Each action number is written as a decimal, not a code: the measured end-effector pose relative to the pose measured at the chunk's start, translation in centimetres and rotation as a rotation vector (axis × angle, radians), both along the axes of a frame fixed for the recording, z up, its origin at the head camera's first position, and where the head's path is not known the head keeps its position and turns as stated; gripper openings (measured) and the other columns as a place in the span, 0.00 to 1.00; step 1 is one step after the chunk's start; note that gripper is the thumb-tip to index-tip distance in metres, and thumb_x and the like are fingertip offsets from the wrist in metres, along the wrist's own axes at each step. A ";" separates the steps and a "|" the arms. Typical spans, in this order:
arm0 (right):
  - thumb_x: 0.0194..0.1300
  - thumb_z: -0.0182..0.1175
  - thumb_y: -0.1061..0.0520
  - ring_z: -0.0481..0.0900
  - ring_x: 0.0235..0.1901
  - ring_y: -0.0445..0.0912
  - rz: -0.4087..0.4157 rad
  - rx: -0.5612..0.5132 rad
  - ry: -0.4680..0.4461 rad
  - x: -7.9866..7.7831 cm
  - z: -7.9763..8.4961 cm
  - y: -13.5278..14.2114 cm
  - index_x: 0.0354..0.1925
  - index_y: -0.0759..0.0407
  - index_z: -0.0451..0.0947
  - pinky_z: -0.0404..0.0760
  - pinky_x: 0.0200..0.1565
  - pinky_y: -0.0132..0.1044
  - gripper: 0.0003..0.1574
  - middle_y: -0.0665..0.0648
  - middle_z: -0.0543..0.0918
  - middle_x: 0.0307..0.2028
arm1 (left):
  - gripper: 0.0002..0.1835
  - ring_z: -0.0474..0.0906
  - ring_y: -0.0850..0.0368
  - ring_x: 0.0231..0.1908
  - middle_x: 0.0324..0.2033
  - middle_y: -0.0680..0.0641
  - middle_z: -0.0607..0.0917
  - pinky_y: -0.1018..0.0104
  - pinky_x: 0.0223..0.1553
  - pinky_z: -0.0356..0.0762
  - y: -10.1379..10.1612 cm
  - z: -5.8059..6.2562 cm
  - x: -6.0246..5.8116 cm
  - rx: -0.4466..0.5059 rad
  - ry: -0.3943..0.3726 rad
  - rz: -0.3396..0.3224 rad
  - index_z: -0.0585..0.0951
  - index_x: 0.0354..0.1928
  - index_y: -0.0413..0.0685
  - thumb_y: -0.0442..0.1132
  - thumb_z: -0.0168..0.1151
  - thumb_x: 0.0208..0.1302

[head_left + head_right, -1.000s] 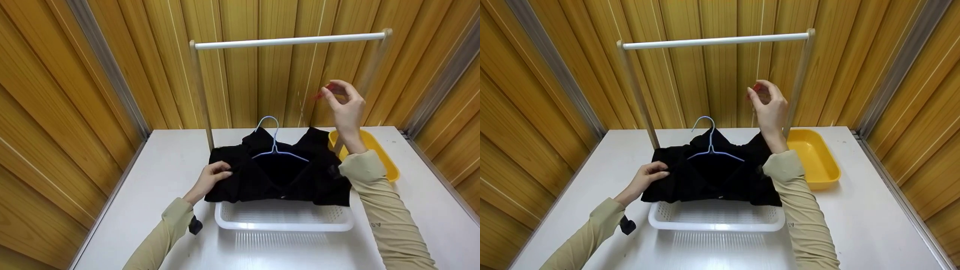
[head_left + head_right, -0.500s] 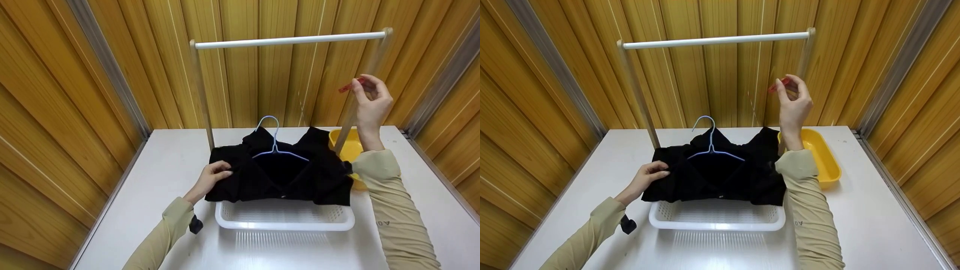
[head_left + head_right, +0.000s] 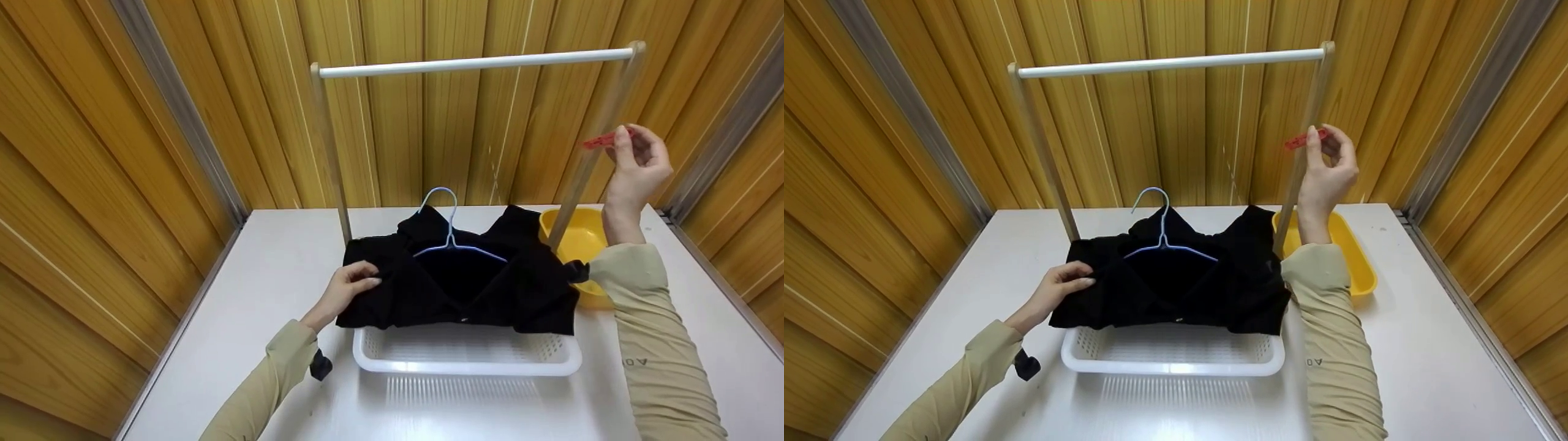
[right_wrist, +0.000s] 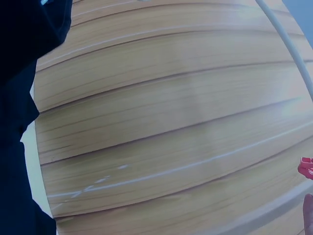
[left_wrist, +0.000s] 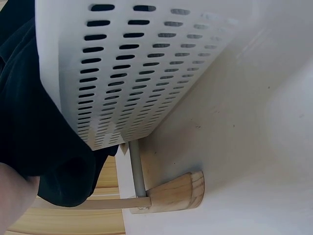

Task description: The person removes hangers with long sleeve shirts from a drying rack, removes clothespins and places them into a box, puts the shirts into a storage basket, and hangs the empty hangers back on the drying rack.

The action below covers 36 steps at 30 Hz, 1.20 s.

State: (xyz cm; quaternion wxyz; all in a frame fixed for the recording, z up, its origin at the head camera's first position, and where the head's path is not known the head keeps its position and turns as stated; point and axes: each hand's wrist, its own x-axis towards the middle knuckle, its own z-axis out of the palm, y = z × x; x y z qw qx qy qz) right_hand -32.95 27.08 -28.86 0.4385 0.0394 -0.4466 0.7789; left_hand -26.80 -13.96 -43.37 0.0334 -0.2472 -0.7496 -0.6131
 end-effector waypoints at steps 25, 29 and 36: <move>0.51 0.66 0.60 0.74 0.35 0.42 -0.080 -0.168 -0.429 -1.5 -6.0 5.2 0.42 0.62 0.74 0.71 0.41 0.27 0.19 0.55 0.75 0.36 | 0.07 0.69 0.55 0.31 0.30 0.38 0.77 0.67 0.36 0.66 -0.1 0.2 0.5 -0.014 -0.012 -0.010 0.75 0.36 0.25 0.25 0.59 0.56; 0.52 0.65 0.62 0.76 0.29 0.42 -0.070 -0.186 -0.467 -2.0 -7.3 6.1 0.41 0.62 0.73 0.71 0.32 0.26 0.17 0.55 0.76 0.32 | 0.07 0.69 0.55 0.31 0.30 0.38 0.77 0.67 0.36 0.66 -0.1 0.2 0.6 -0.017 -0.010 -0.005 0.75 0.36 0.26 0.25 0.59 0.56; 0.54 0.63 0.66 0.76 0.15 0.44 -0.048 -0.179 -0.541 -2.5 -9.9 7.6 0.35 0.62 0.68 0.72 0.22 0.26 0.13 0.56 0.77 0.21 | 0.07 0.69 0.55 0.31 0.30 0.38 0.77 0.67 0.36 0.66 -0.1 0.2 0.6 -0.013 -0.003 -0.006 0.75 0.36 0.26 0.24 0.59 0.56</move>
